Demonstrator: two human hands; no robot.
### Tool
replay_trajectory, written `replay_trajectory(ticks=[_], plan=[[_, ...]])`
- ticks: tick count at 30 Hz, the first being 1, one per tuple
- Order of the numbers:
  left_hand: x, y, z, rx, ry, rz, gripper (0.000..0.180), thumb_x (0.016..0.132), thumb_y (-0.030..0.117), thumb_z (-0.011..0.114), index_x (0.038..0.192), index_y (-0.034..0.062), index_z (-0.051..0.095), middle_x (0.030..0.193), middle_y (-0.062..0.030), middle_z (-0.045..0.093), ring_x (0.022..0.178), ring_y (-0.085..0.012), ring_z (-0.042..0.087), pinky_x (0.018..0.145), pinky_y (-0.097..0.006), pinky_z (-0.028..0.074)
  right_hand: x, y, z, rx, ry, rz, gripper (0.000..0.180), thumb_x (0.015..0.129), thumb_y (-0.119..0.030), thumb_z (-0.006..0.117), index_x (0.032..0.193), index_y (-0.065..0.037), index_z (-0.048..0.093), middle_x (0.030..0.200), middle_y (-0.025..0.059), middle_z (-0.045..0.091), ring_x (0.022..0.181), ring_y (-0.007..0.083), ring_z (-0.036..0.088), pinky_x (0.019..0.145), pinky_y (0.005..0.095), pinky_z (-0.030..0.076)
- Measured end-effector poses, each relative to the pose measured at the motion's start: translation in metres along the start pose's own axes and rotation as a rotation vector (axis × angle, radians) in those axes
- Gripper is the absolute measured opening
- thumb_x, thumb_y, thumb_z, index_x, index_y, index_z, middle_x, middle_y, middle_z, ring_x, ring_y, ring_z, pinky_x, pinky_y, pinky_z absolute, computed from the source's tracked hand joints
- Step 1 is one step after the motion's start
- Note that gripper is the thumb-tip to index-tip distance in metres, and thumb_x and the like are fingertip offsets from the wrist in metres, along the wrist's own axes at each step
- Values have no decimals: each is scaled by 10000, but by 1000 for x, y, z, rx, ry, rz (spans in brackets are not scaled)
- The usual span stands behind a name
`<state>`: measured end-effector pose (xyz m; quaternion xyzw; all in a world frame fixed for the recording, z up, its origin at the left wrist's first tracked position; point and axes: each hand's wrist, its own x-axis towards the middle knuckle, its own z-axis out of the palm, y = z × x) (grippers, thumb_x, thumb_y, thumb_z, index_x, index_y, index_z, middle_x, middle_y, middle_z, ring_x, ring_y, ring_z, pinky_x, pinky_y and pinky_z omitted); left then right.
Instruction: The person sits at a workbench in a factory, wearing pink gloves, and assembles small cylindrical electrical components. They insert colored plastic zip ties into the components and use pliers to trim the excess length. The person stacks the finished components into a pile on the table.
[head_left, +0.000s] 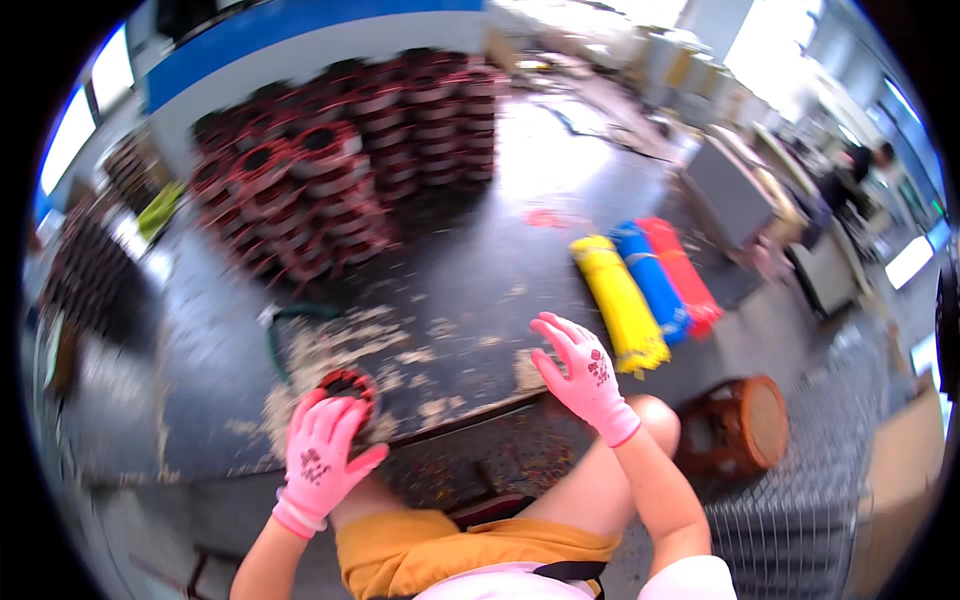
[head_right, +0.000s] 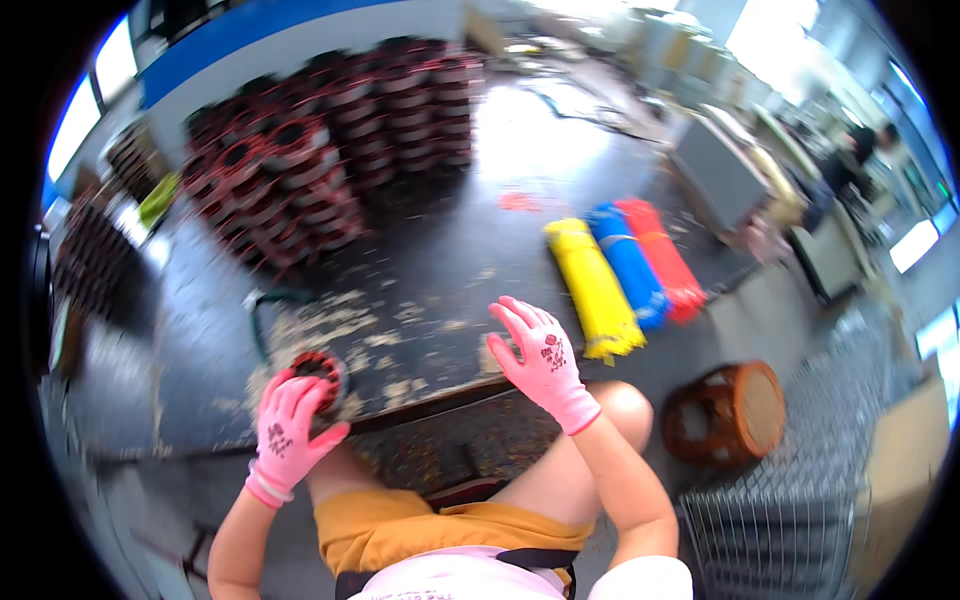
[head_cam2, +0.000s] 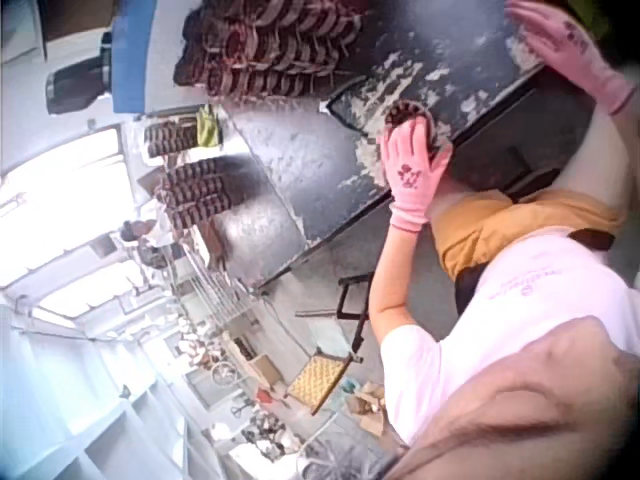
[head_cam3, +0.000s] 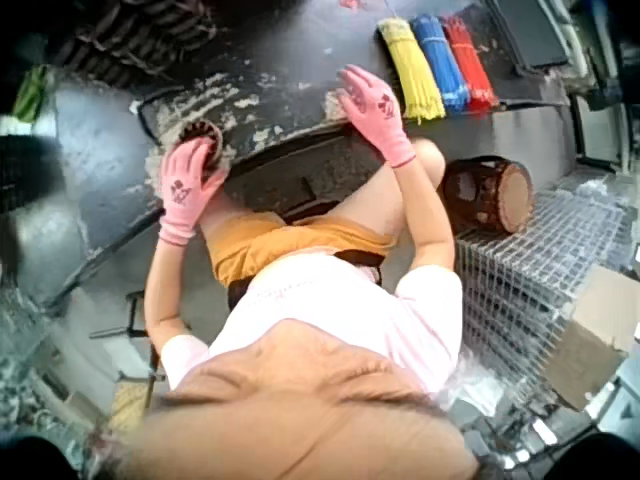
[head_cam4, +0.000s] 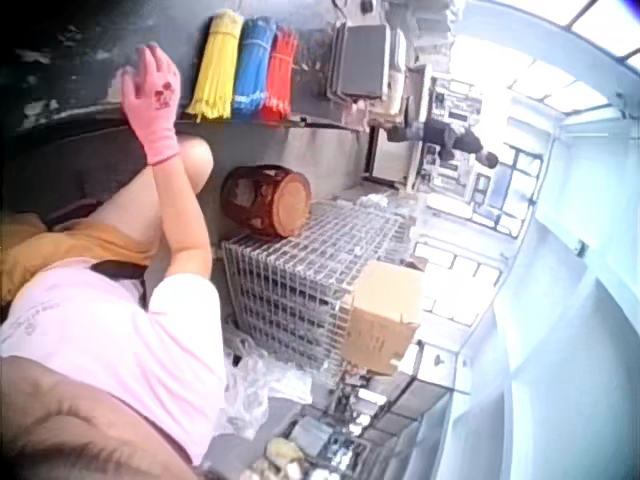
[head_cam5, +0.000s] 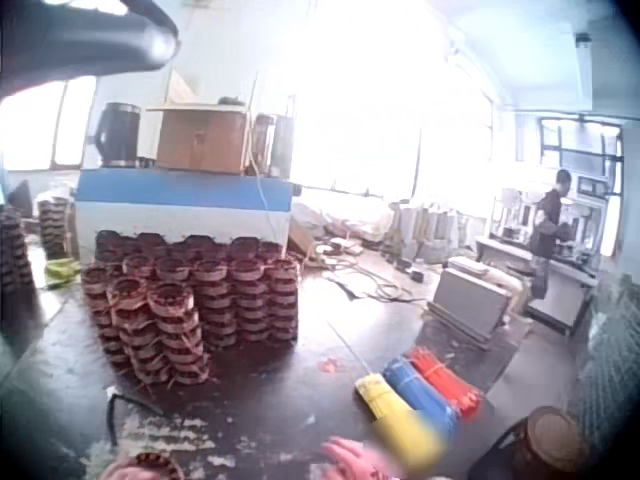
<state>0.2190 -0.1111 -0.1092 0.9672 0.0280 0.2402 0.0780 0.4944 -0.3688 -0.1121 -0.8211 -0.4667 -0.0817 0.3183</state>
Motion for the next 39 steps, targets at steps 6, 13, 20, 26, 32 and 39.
replay_trajectory(ticks=[6,13,20,26,32,39], plan=[[3,4,44,64,46,-75,471,839,210,766,1243,59,577,1037,-116,604,1050,-341,593,1103,-509,425,-85,76,-111,-356,282,718,280,946,-335,667,814,-90,697,791,134,685,775,365,670,687,459,513],[-6,6,31,-126,-18,-47,394,783,65,757,1156,90,631,1094,-103,657,1105,-348,605,1144,-524,393,-72,60,-106,-300,-257,954,690,889,-706,539,788,-57,750,829,174,725,830,342,709,769,440,532],[3,16,20,-209,0,-14,387,773,113,791,1125,69,638,1092,-75,668,1141,-335,609,1149,-547,376,-71,60,-89,-390,-226,835,619,869,-666,613,792,-74,775,805,148,735,802,328,720,743,431,541],[9,15,40,-80,22,-43,500,802,232,808,1228,49,622,1017,-106,677,1037,-326,633,1136,-523,403,-64,59,-66,-625,-245,790,478,911,-548,617,844,-106,784,845,126,753,831,319,731,772,442,555],[14,8,39,-133,33,30,456,781,226,811,1175,61,648,904,-103,674,909,-306,662,1075,-507,481,-61,50,-84,-496,-247,815,390,923,-452,615,900,-98,778,904,141,745,875,332,718,797,452,551],[19,8,28,-213,-39,91,453,752,157,811,1166,61,656,968,-107,691,991,-308,669,1090,-495,467,-58,43,-82,-645,-9,778,332,957,-397,606,890,-100,737,911,152,733,863,355,713,761,473,550]])
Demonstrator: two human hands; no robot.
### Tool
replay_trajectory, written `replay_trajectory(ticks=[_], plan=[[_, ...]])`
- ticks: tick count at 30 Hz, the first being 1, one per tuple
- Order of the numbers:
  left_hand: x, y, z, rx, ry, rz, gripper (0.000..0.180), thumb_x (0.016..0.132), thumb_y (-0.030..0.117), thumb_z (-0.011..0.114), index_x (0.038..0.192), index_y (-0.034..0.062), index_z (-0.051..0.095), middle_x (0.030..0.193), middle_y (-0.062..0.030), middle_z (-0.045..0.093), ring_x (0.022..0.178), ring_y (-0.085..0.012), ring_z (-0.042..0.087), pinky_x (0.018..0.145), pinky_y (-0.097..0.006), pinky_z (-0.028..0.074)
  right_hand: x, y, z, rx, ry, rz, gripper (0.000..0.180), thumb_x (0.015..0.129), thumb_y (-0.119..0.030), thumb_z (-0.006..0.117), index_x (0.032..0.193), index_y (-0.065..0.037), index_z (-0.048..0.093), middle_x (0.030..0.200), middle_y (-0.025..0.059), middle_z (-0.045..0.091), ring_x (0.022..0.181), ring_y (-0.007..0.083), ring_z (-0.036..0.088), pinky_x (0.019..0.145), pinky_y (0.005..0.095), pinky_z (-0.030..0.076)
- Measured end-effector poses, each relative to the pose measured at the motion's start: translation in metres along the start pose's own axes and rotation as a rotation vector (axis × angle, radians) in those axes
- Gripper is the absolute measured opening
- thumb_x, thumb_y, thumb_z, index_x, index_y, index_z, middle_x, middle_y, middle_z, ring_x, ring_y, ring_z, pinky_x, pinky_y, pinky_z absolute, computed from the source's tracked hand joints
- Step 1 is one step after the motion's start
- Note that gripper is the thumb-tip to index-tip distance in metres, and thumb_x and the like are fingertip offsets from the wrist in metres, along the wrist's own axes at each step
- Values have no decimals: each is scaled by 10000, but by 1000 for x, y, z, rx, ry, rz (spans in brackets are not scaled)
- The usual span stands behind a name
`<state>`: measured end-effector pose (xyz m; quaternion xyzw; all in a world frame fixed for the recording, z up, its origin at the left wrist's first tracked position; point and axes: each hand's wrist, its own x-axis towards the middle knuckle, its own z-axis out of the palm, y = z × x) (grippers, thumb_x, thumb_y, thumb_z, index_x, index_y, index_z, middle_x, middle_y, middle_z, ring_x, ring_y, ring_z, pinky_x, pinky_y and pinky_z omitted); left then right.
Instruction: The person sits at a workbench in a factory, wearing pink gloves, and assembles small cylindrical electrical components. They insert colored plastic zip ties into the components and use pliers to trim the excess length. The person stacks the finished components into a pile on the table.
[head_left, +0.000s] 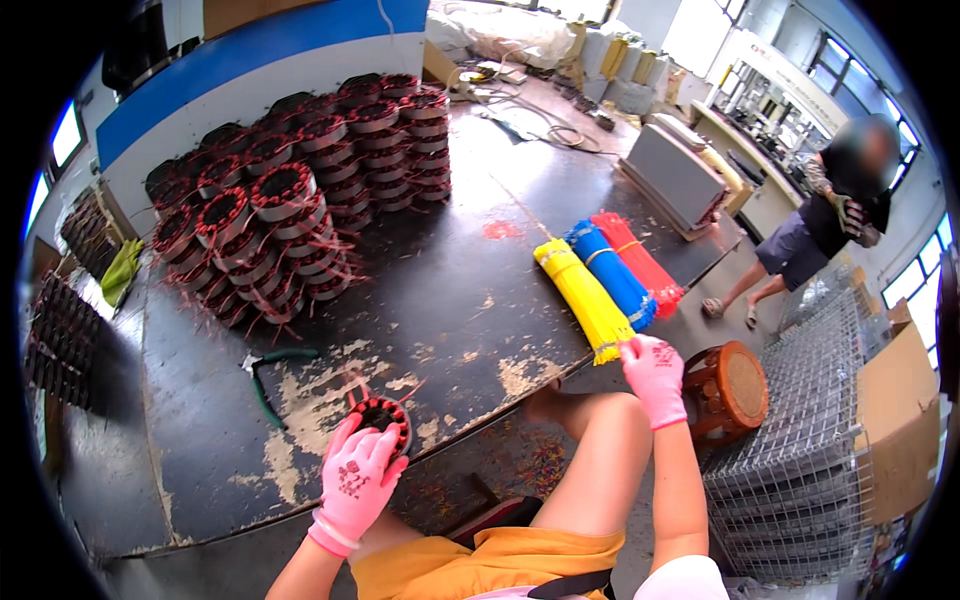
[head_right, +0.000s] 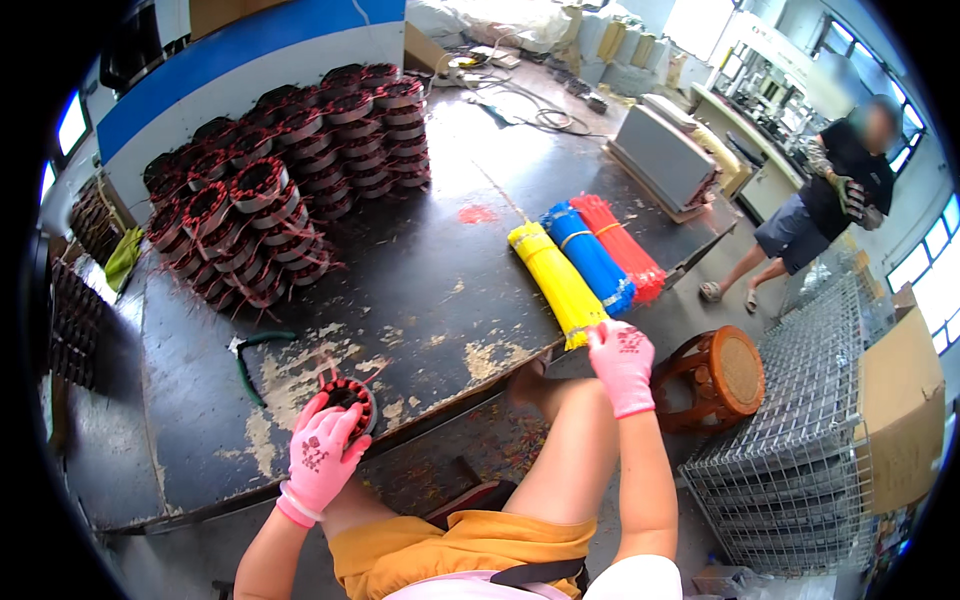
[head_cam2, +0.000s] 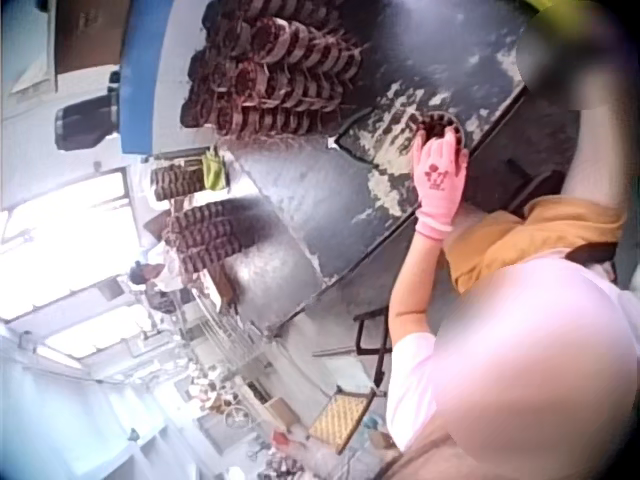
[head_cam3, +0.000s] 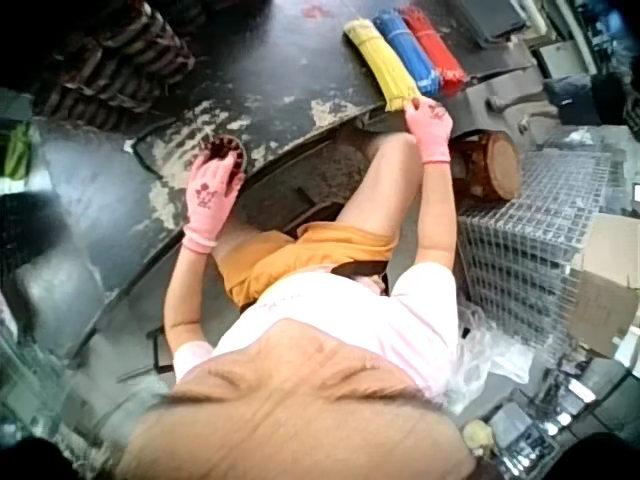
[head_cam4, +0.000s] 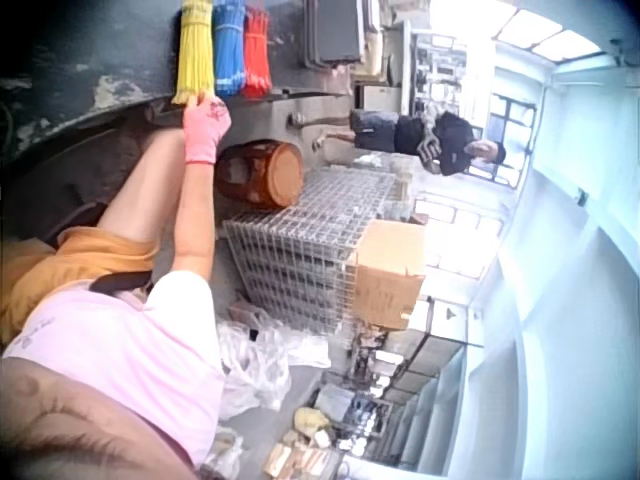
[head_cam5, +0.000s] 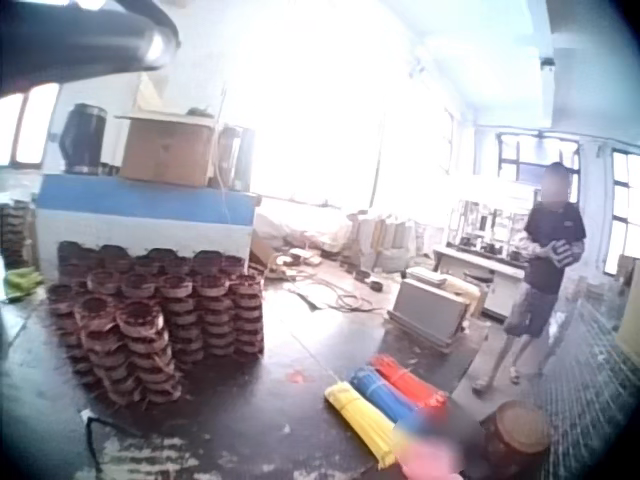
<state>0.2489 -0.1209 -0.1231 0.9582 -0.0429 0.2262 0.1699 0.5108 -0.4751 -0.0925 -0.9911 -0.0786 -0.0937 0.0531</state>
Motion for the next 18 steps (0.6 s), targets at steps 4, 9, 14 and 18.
replay_trajectory(ticks=[4,9,14,18], plan=[[-1,4,2,48,-2,-41,486,767,172,813,1197,63,612,1030,-128,664,1048,-328,632,1122,-509,428,6,-1,6,15,129,11,271,968,-360,638,908,-104,707,901,137,732,861,346,715,734,472,547],[-2,13,24,120,107,-140,432,801,228,809,1155,95,599,951,-88,673,967,-302,659,1103,-481,447,20,8,3,10,149,-70,195,952,-315,667,1020,-133,690,919,145,739,872,364,710,752,480,542],[-4,10,33,147,123,-136,362,814,220,793,1118,116,625,951,-58,694,952,-273,677,1088,-447,470,39,37,-16,-193,55,-174,243,952,-337,659,990,-97,672,933,135,741,907,328,723,808,467,550],[-21,3,13,68,103,-125,353,787,191,798,1111,124,674,1025,-62,710,1078,-276,664,1127,-453,438,14,31,-75,209,-209,21,204,971,-263,648,915,-71,689,675,96,708,680,211,706,684,366,540]])
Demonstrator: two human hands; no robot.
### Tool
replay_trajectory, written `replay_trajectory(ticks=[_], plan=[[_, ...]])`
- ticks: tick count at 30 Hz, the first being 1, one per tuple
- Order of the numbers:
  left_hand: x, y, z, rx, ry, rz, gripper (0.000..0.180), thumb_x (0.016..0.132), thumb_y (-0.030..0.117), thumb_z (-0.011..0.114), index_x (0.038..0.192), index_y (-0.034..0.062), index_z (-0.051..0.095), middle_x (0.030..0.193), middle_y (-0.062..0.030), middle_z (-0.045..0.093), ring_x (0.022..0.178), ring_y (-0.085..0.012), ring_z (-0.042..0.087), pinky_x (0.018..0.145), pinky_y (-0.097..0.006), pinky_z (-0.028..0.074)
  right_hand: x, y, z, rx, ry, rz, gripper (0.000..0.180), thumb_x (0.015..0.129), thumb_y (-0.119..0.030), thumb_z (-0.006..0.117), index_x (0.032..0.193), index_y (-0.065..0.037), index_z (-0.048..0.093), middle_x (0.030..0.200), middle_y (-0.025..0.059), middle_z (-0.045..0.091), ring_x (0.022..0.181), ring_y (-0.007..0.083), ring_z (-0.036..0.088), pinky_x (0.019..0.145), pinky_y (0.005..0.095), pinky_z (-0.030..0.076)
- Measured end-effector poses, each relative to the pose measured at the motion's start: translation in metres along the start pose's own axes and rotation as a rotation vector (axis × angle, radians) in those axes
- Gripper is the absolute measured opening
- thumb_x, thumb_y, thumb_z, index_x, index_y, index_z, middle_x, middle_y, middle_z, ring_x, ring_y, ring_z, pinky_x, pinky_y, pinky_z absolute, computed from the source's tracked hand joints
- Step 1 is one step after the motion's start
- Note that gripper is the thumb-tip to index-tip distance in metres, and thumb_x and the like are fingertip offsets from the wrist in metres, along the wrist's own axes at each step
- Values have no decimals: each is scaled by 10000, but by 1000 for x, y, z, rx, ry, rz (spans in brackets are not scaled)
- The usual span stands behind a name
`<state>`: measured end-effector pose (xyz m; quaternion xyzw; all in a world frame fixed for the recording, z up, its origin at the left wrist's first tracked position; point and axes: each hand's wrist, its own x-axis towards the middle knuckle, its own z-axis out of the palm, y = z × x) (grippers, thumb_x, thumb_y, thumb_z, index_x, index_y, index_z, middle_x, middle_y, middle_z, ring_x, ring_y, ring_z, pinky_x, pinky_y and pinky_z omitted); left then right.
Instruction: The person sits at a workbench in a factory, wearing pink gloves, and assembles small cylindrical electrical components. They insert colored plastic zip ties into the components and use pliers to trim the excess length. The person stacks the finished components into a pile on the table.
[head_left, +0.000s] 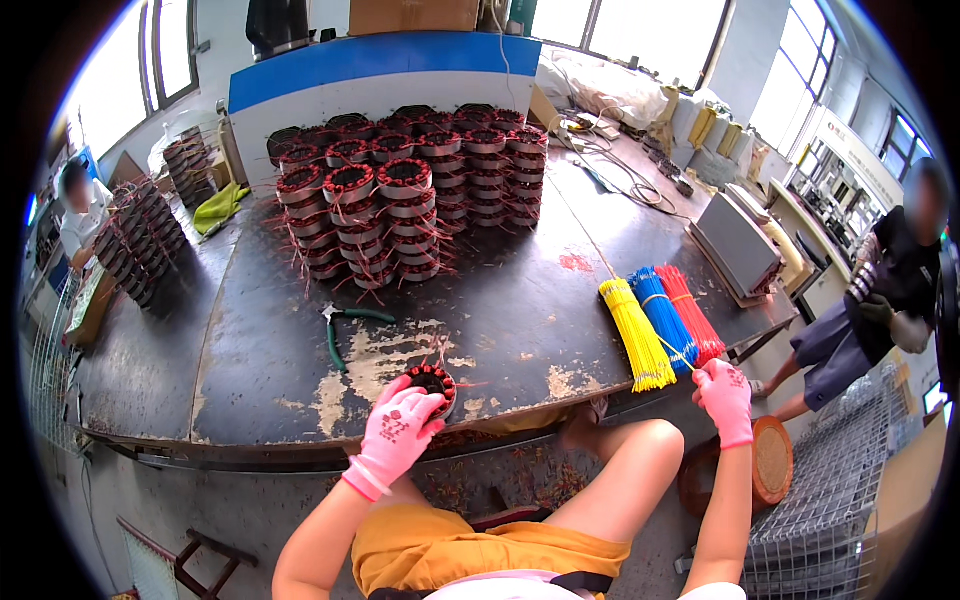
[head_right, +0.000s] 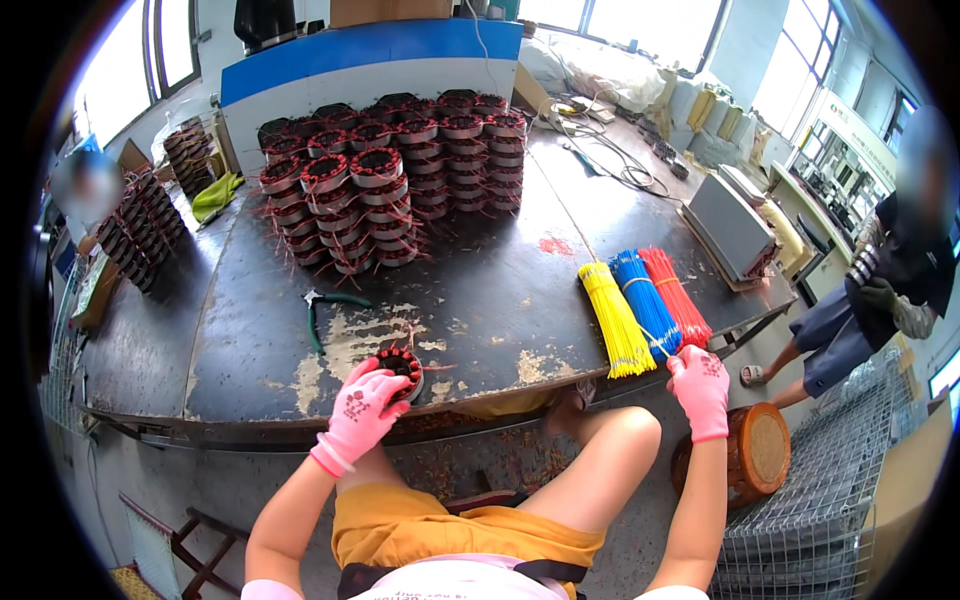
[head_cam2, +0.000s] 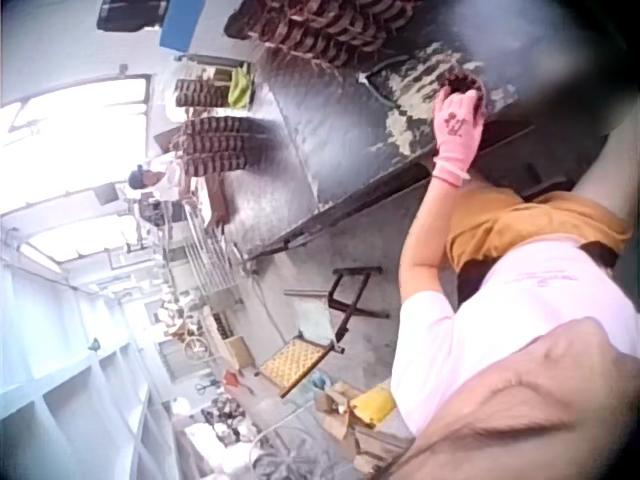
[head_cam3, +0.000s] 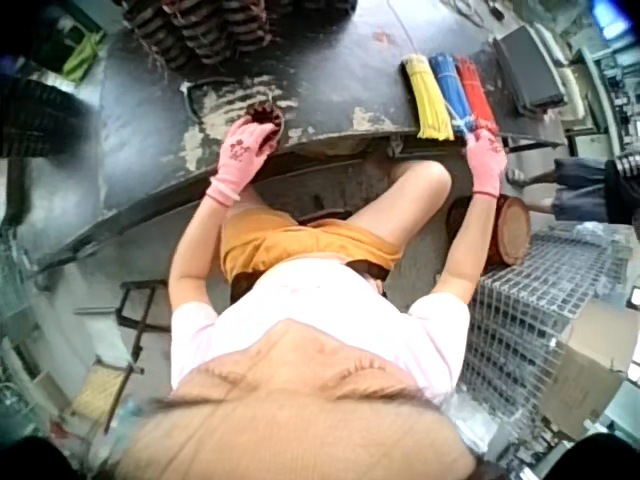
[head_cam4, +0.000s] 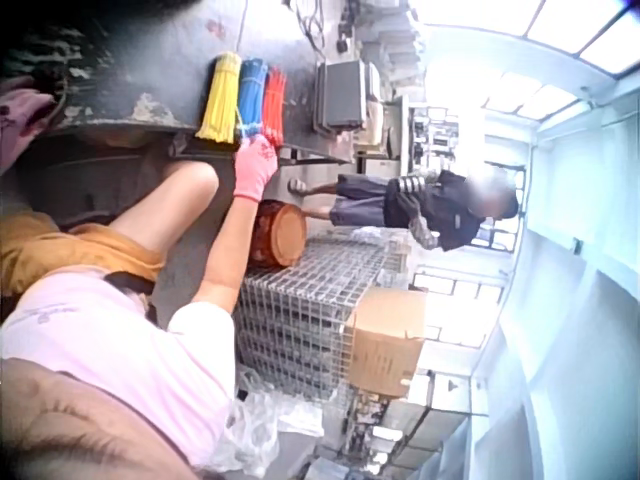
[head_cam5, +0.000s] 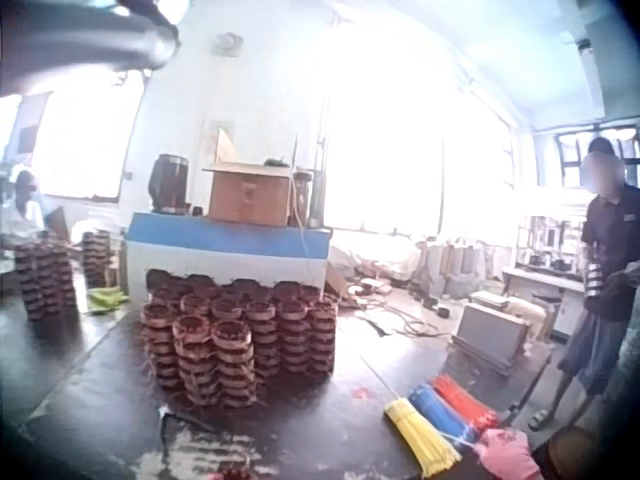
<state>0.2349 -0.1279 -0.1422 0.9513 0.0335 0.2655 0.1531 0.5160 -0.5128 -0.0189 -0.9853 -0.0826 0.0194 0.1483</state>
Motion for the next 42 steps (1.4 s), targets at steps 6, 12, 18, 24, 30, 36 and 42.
replay_trajectory(ticks=[6,12,18,24,30,36,42], plan=[[-14,-8,-21,-32,-62,40,359,789,166,788,1127,132,675,1065,-80,702,1131,-291,641,1146,-466,418,-68,-72,37,806,-220,-230,150,1013,-159,613,1026,-26,682,733,58,700,616,89,633,542,254,488],[-12,9,-43,42,57,146,457,789,214,805,1193,75,644,1231,-105,654,1245,-355,574,1132,-545,399,-100,-172,92,930,-463,-478,155,1023,-166,608,1037,-24,668,725,39,693,643,88,635,593,258,512],[19,41,-62,312,124,330,560,761,298,818,1251,97,636,1274,-88,606,1255,-342,560,1120,-559,414,-121,-200,108,778,-655,-667,178,1002,-203,620,1058,-44,678,739,28,703,613,73,621,568,251,494],[24,30,-47,36,124,152,323,719,69,804,1027,114,715,912,-51,650,910,-283,668,775,-400,579,-72,-163,135,1130,-976,-482,413,1076,-389,518,1157,-8,654,929,73,720,809,125,669,730,280,549],[31,7,-4,-269,136,-255,222,877,24,682,1088,93,673,923,-101,609,782,-312,643,664,-389,511,72,-130,198,1394,-1397,5,591,1065,-453,497,1402,32,504,1339,238,636,1195,334,661,1010,438,554],[35,1,20,-171,156,-322,236,889,55,677,1117,116,664,955,-110,602,819,-336,660,680,-400,519,181,-156,221,1664,-369,-5,366,1037,-256,593,1308,-10,580,1247,157,666,1069,305,659,939,428,542],[26,0,7,-182,157,-360,212,928,73,658,1136,116,655,947,-89,611,815,-309,674,683,-379,532,12,-194,176,993,-581,-624,264,931,-307,721,1063,-80,752,994,32,743,896,120,670,785,289,541]])
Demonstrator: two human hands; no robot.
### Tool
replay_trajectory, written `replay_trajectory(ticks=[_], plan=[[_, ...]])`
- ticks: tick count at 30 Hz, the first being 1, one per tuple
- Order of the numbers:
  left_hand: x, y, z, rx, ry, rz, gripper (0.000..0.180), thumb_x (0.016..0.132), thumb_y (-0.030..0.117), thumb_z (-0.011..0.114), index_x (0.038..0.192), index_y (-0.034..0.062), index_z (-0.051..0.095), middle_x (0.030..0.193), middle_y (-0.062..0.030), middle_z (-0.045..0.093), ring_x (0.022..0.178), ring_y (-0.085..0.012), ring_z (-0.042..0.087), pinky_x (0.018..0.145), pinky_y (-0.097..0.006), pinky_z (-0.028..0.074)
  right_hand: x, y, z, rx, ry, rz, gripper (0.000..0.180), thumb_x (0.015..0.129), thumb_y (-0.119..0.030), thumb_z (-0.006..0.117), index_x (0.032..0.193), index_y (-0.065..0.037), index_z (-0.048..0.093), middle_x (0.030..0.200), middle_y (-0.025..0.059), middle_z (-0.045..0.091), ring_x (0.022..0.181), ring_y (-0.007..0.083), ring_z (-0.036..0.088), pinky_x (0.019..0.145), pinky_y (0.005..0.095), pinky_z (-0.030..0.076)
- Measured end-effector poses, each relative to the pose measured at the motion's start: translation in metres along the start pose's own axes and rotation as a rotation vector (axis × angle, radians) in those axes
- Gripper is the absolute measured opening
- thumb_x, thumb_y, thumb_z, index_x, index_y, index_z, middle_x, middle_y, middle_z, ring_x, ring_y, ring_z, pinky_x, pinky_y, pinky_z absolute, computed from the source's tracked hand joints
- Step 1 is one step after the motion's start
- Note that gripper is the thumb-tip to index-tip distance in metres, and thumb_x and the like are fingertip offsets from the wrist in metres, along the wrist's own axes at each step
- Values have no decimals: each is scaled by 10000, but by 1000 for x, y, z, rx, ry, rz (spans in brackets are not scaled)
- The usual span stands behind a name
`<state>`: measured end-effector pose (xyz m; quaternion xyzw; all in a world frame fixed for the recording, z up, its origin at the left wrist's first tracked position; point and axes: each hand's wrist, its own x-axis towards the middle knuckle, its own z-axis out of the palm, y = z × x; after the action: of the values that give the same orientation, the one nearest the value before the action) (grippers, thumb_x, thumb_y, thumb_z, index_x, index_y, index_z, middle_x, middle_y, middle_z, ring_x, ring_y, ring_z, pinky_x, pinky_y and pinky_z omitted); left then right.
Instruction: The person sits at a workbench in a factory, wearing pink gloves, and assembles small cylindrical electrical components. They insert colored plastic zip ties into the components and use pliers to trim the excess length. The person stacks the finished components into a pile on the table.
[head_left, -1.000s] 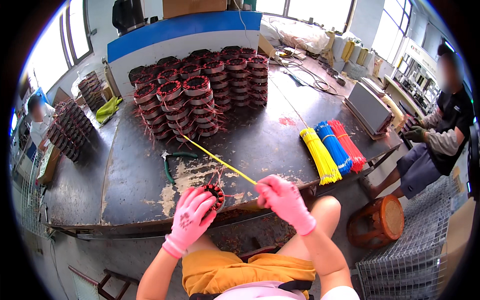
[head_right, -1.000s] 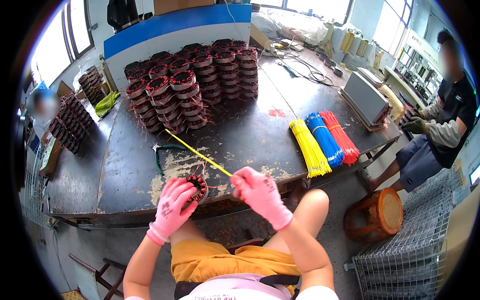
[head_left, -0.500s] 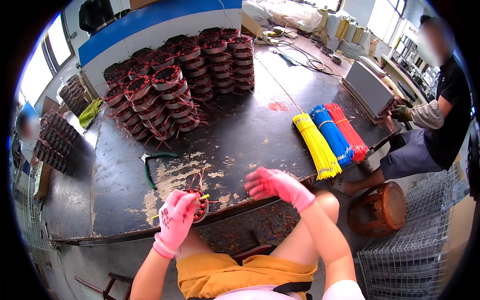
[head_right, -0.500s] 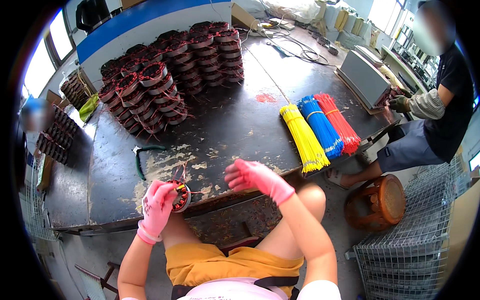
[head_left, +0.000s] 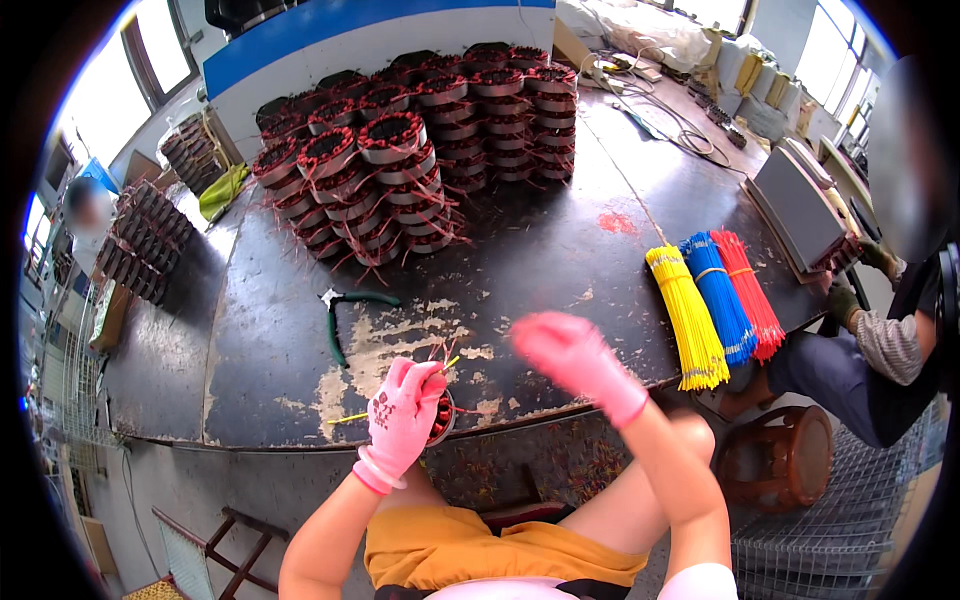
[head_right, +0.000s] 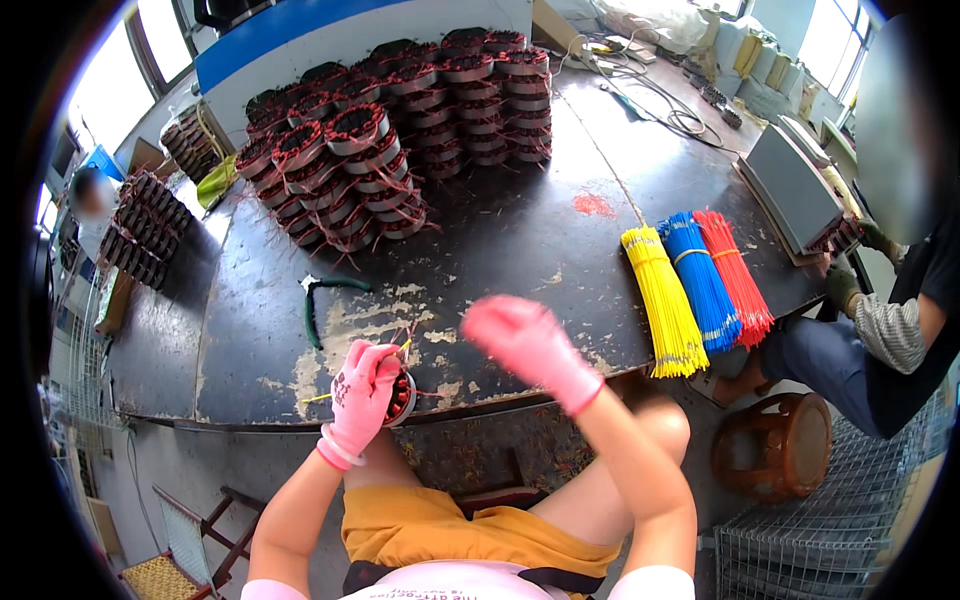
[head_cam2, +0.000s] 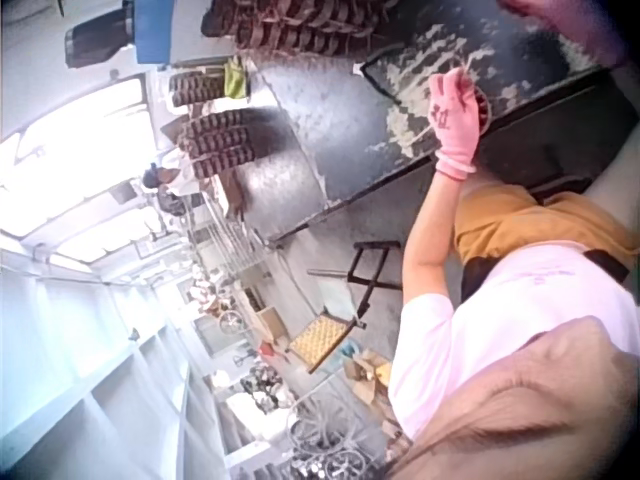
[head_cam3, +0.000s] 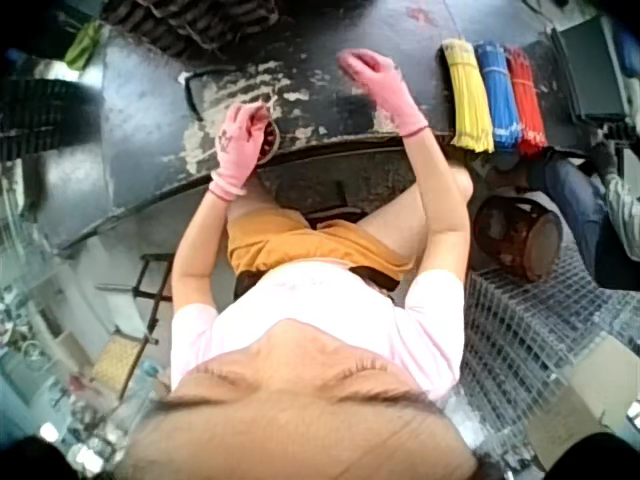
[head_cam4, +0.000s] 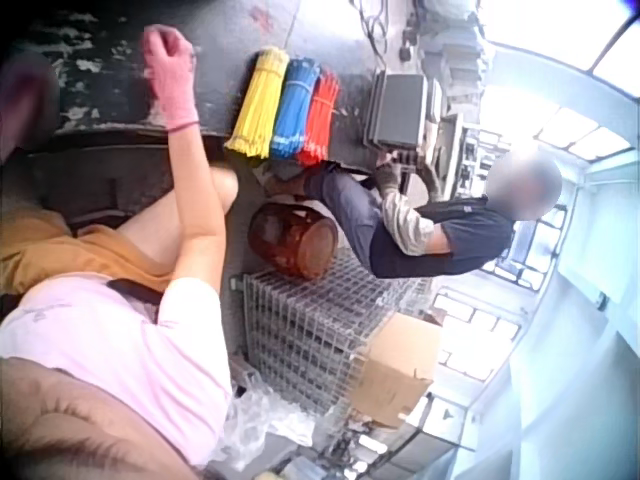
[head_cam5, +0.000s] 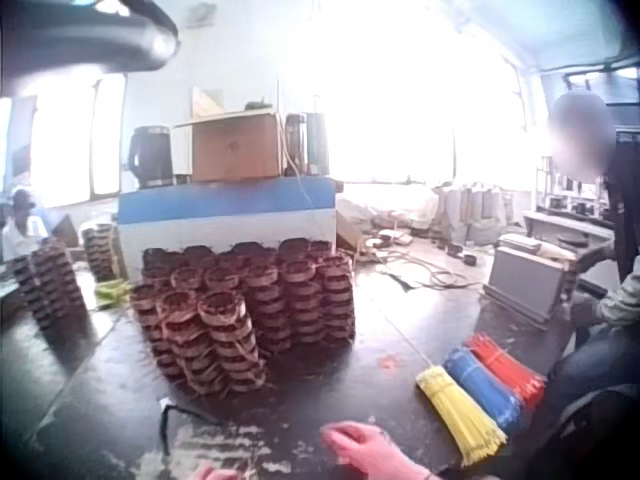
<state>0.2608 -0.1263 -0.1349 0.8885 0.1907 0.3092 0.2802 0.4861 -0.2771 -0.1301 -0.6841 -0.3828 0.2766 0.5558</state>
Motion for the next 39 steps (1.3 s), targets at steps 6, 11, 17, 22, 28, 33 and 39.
replay_trajectory(ticks=[6,11,17,22,28,33,39], plan=[[6,0,1,-103,-92,7,175,948,108,645,1123,98,649,979,-98,618,855,-319,675,705,-381,540,-64,-15,67,-1017,-44,-408,138,916,-299,691,904,-166,656,788,18,664,769,226,683,670,376,528],[6,10,-1,-113,-162,-75,144,964,111,625,1095,61,660,976,-127,615,891,-341,646,755,-382,522,-93,7,84,-979,6,-252,155,942,-283,682,893,-150,619,728,44,678,700,275,691,620,395,532],[3,-1,-3,-141,-138,-55,184,958,157,630,1128,92,653,1029,-100,634,891,-332,670,746,-394,542,-56,-27,45,-329,-114,71,297,974,-260,653,1141,-24,724,910,84,755,799,128,686,760,306,549],[5,-2,4,-159,-121,-60,165,981,185,625,1119,103,663,1014,-99,627,831,-313,669,714,-387,534,-5,-11,53,171,-379,474,300,990,-254,647,1193,-39,700,918,-12,699,683,58,567,611,215,454],[0,3,6,-110,-52,-30,160,967,185,648,1116,131,664,995,-81,624,775,-302,666,655,-384,526,6,0,68,262,-370,513,175,1013,-223,632,1067,-63,678,895,-11,687,647,67,583,607,210,473],[0,0,10,-102,1,-7,160,929,160,670,1086,138,658,1002,-87,631,800,-310,674,663,-402,536,-35,3,74,404,-137,410,169,1017,-180,635,1101,-34,651,932,21,708,711,76,643,610,221,501],[2,-1,7,-103,-124,58,155,890,123,694,1043,114,668,957,-90,622,845,-319,669,704,-408,535,-61,-4,79,-135,161,-89,109,925,-52,680,1028,-20,698,901,87,694,740,169,675,666,294,537]])
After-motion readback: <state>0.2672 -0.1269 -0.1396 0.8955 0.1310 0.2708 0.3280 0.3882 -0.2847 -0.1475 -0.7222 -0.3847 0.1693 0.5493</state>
